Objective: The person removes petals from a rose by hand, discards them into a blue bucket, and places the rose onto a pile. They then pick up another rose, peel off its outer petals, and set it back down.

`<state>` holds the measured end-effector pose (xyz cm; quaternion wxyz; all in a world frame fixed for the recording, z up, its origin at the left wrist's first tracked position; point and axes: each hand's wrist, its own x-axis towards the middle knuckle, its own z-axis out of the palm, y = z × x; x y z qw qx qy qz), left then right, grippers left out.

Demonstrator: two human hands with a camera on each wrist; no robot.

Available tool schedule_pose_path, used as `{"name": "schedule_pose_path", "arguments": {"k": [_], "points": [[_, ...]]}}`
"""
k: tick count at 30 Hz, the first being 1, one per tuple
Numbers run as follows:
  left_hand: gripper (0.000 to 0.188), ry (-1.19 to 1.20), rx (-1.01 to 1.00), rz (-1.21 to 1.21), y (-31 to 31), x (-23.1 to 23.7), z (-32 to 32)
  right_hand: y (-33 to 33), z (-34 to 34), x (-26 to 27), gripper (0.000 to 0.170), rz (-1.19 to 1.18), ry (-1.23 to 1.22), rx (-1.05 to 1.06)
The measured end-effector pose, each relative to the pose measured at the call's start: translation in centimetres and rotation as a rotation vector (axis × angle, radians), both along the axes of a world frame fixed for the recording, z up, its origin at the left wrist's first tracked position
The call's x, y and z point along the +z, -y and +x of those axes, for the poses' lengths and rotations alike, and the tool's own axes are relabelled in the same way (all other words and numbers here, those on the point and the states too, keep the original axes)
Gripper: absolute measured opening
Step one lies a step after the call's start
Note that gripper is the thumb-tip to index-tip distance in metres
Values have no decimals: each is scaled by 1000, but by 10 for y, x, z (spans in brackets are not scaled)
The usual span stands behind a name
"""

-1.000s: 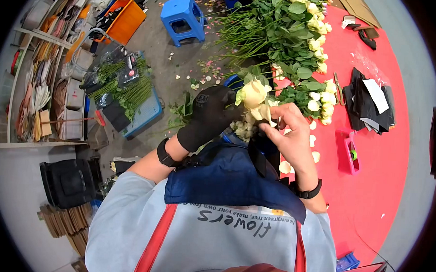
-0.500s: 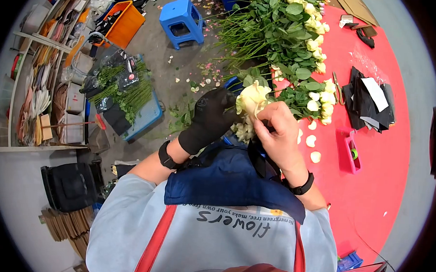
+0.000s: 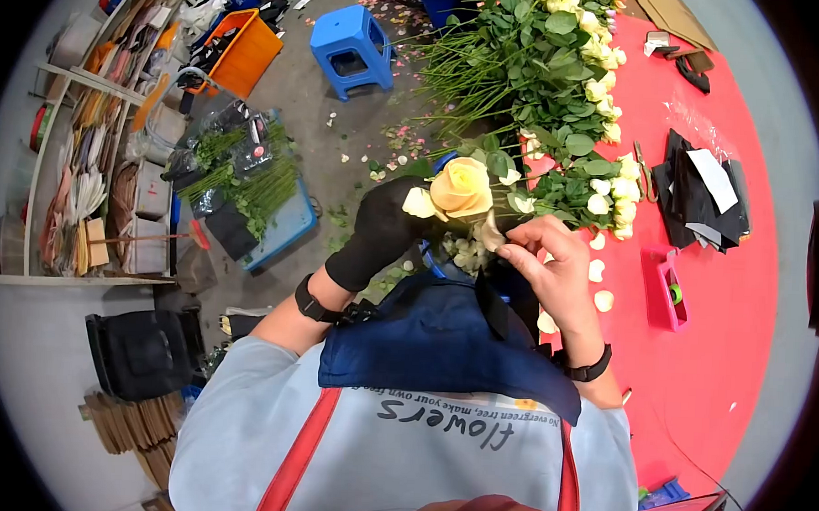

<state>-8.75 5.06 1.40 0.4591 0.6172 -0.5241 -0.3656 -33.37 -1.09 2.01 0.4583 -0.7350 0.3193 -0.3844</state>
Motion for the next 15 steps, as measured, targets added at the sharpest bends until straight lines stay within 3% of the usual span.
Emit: {"name": "schedule_pose_path", "arguments": {"k": [4, 7, 10, 15], "points": [[24, -9, -11, -24, -3, 1, 1, 4, 6, -4, 12, 49, 90, -27], [21, 139, -21, -36, -2, -2, 0, 9, 14, -2, 14, 345, 150, -36], [22, -1, -67, 66, -3, -3, 0, 15, 27, 6, 21, 580, 278, 43], [22, -23, -120, 80, -1, -3, 1, 17, 32, -5, 21, 813, 442, 163]]}}
